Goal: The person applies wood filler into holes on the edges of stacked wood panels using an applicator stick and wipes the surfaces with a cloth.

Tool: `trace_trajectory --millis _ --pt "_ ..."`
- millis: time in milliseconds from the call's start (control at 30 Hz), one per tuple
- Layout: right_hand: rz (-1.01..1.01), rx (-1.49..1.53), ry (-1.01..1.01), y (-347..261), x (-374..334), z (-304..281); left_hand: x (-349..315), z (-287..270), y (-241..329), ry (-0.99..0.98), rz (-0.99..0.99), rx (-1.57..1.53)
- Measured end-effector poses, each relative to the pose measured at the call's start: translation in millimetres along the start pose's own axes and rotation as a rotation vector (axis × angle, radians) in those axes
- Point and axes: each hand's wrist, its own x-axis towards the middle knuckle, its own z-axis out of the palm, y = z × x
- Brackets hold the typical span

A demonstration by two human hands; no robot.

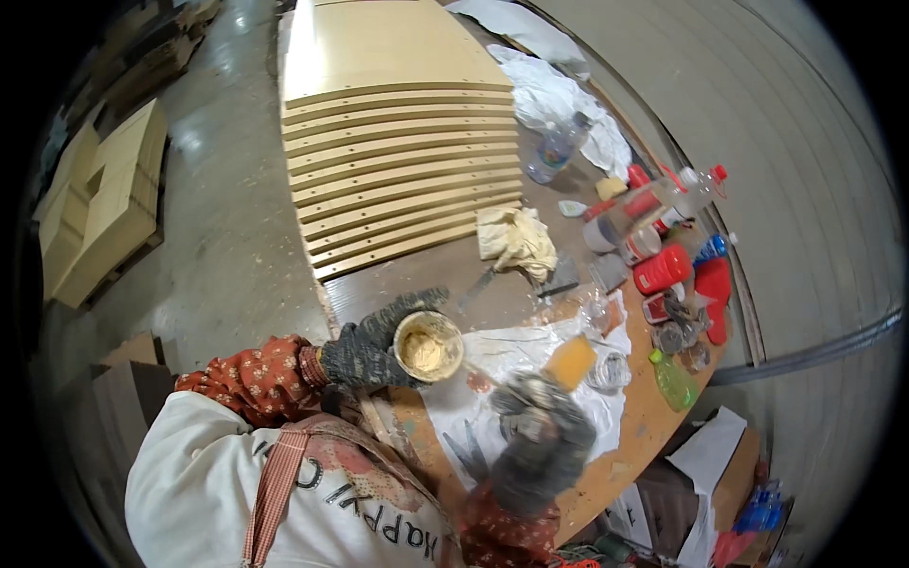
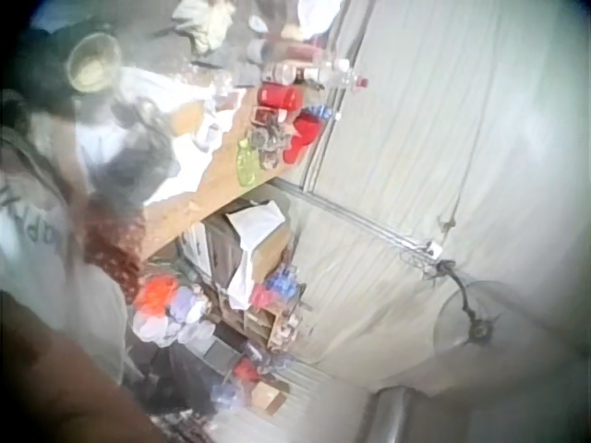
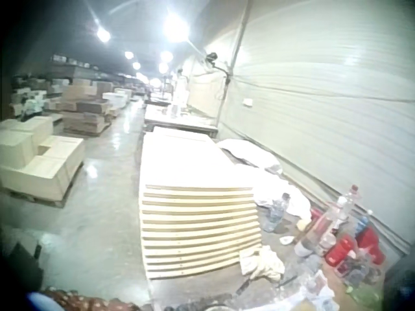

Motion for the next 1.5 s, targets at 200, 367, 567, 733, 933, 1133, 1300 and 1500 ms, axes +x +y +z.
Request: trace_trajectory --millis 200,367,567,733,933,1133,1300,1500 --pt "-0.142 -0.437 -0.668 19.4 -2.1 35.9 -18.9 -36.4 4.6 -0.076 -0.015 0.16" --pt "-0.466 -0.568 -0.846 26.4 0.5 59.5 -49.2 -64.2 -38.2 -0.101 -0.205 -0.549" --pt "-0.661 -0.801 -1.042 47.5 9.0 92.8 -39.5 -103.7 -5.0 -0.229 -0.072 0.305" --pt "-0.284 -0.639 -0.853 31.8 31.6 117.1 -60.7 -144.7 -39.2 0.033 0.002 0.043" --pt "0.463 0.477 -0.457 118.1 59.8 119.5 -113.8 -200.4 -114.0 0.206 -0.209 -0.491" --pt "0.534 0.897 -0.278 214.9 74.9 147.2 -138.8 -231.5 -55.2 0.466 -0.236 0.017" --pt "0.613 0.915 -0.055 295.7 130.3 88.8 -149.5 -235.9 -64.3 0.535 -0.218 -0.071" --pt "0.561 0.81 -0.02 256.8 157.4 66.2 -143.4 -222.1 -84.6 0.591 -0.235 0.012"
